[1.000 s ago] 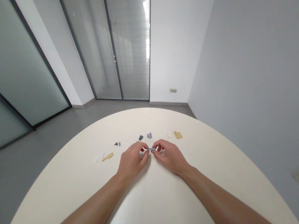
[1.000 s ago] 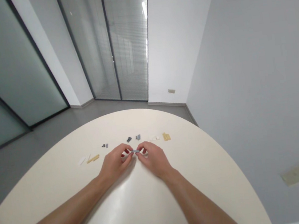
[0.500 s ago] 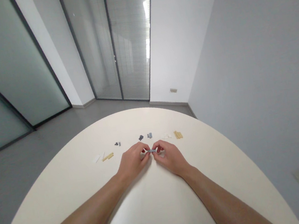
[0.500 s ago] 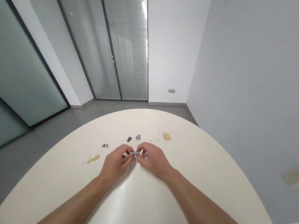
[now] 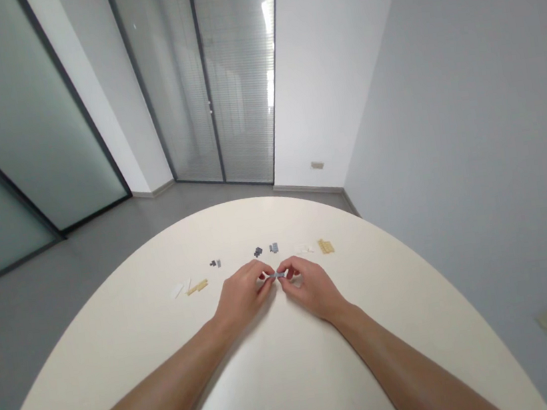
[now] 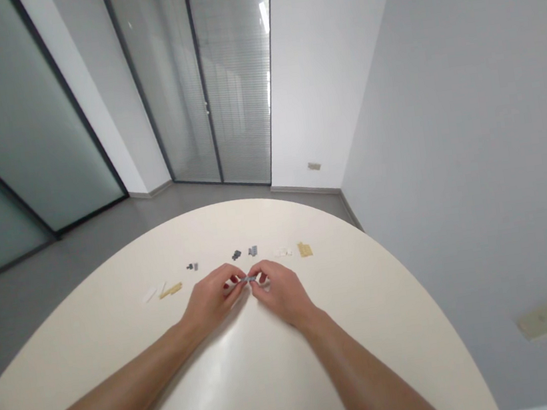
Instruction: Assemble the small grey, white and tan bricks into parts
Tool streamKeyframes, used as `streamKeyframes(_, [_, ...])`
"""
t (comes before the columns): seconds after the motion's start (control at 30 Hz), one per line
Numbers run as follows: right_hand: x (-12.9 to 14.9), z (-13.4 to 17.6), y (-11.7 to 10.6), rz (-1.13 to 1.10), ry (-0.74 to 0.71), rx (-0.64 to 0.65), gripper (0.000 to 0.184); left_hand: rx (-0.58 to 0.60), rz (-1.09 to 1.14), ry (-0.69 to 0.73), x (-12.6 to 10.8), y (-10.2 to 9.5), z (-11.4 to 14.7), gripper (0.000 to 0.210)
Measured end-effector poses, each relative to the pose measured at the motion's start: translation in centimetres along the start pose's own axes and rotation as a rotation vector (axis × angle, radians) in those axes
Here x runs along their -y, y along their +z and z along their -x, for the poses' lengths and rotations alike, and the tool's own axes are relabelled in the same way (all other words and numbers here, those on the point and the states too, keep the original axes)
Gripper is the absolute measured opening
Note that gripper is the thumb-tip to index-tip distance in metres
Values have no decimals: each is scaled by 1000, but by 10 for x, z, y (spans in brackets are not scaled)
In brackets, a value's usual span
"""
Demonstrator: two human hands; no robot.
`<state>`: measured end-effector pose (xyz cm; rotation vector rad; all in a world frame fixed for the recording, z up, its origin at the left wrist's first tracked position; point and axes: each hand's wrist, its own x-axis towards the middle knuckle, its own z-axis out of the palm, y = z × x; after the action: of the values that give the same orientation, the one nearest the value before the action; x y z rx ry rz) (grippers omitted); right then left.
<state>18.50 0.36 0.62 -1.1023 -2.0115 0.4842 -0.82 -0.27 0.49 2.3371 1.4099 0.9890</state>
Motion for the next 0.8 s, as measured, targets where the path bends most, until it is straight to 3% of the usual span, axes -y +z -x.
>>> streamKeyframes(0.8, [-3, 0, 2, -17, 15, 14, 17, -8, -11, -21, -1, 1, 0, 12])
